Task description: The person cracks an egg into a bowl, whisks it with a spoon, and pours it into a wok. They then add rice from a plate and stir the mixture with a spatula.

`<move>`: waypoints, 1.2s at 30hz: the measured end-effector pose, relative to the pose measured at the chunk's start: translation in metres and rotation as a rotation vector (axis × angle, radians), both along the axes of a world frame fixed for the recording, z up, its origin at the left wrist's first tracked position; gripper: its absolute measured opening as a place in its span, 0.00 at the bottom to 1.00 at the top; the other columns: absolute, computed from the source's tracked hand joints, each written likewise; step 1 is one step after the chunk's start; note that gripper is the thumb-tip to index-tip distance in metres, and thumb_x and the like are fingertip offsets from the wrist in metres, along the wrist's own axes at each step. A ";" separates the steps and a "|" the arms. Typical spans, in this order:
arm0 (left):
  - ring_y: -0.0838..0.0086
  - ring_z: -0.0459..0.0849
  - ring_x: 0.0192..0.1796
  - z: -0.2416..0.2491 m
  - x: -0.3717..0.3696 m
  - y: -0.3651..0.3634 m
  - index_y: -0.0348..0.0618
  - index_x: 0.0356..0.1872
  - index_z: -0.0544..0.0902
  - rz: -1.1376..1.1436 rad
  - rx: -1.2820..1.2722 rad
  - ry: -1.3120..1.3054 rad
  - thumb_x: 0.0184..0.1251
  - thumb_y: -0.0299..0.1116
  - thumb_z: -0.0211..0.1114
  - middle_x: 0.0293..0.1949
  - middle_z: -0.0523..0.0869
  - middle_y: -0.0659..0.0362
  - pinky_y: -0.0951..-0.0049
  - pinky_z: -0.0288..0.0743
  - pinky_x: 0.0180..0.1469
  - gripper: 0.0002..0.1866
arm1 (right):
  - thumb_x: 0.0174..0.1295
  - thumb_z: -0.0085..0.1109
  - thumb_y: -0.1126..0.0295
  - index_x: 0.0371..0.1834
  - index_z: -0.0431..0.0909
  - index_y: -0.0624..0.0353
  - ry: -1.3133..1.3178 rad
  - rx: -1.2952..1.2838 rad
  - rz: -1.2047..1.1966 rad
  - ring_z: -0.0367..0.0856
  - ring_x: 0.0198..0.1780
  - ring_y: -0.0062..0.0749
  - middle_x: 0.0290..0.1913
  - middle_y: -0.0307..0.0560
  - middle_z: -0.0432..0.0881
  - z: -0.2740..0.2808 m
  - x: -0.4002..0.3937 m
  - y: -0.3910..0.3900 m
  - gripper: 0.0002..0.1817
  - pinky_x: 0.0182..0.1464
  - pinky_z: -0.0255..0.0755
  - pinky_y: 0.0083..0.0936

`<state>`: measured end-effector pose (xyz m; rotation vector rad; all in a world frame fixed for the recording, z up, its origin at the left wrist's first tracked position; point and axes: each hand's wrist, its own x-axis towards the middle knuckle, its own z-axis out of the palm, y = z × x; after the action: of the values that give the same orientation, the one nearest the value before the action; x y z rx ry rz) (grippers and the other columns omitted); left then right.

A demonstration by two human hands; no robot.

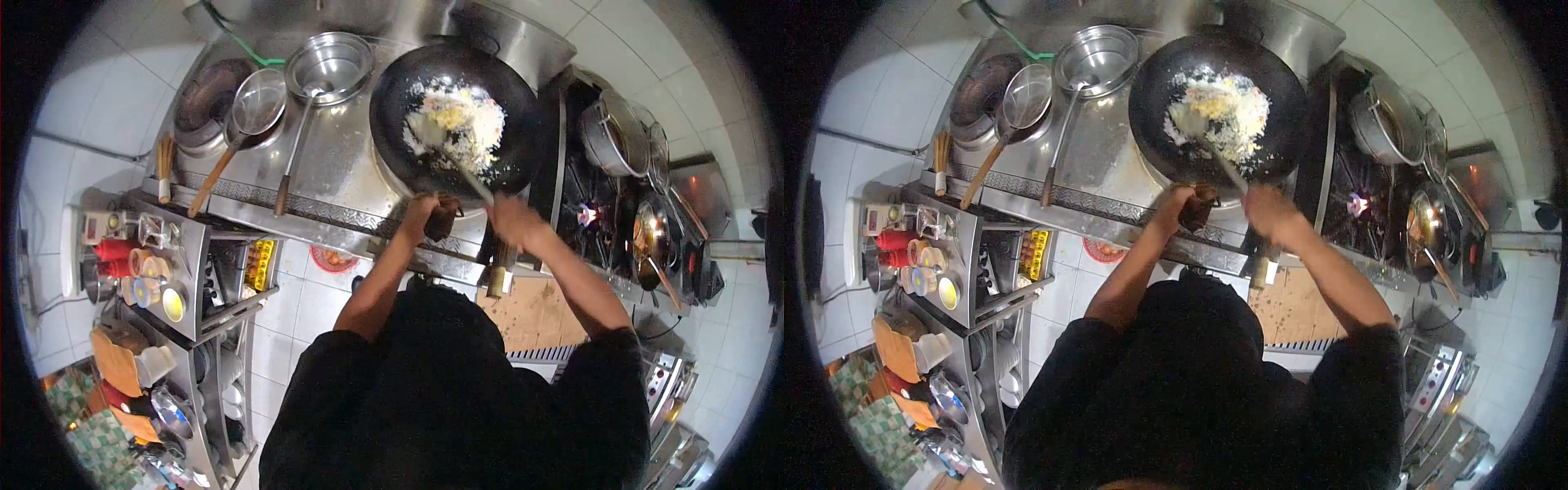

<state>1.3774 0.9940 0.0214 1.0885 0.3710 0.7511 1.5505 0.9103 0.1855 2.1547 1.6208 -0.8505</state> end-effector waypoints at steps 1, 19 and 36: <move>0.76 0.84 0.35 -0.012 -0.001 -0.005 0.36 0.39 0.85 -0.011 -0.009 0.004 0.60 0.30 0.50 0.35 0.87 0.58 0.74 0.77 0.38 0.15 | 0.72 0.41 0.58 0.48 0.74 0.74 -0.041 0.068 -0.078 0.83 0.41 0.58 0.35 0.69 0.82 -0.003 0.008 0.010 0.24 0.47 0.77 0.48; 0.76 0.82 0.29 -0.020 0.006 0.003 0.43 0.43 0.85 -0.118 -0.353 0.138 0.64 0.32 0.54 0.33 0.85 0.62 0.75 0.77 0.32 0.14 | 0.68 0.47 0.62 0.42 0.81 0.69 -0.182 0.181 -0.021 0.84 0.48 0.48 0.41 0.63 0.83 0.007 0.062 -0.007 0.19 0.45 0.80 0.47; 0.73 0.85 0.38 -0.014 0.005 0.009 0.41 0.49 0.83 -0.165 -0.698 0.188 0.61 0.29 0.55 0.42 0.87 0.60 0.72 0.77 0.40 0.16 | 0.73 0.40 0.54 0.41 0.74 0.70 -0.139 0.318 0.096 0.83 0.28 0.55 0.26 0.64 0.81 0.004 0.051 -0.005 0.24 0.34 0.78 0.47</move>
<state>1.3825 1.0035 0.0076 0.5176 0.6374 0.3232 1.6014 0.9049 0.1897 2.2591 1.8720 -0.4264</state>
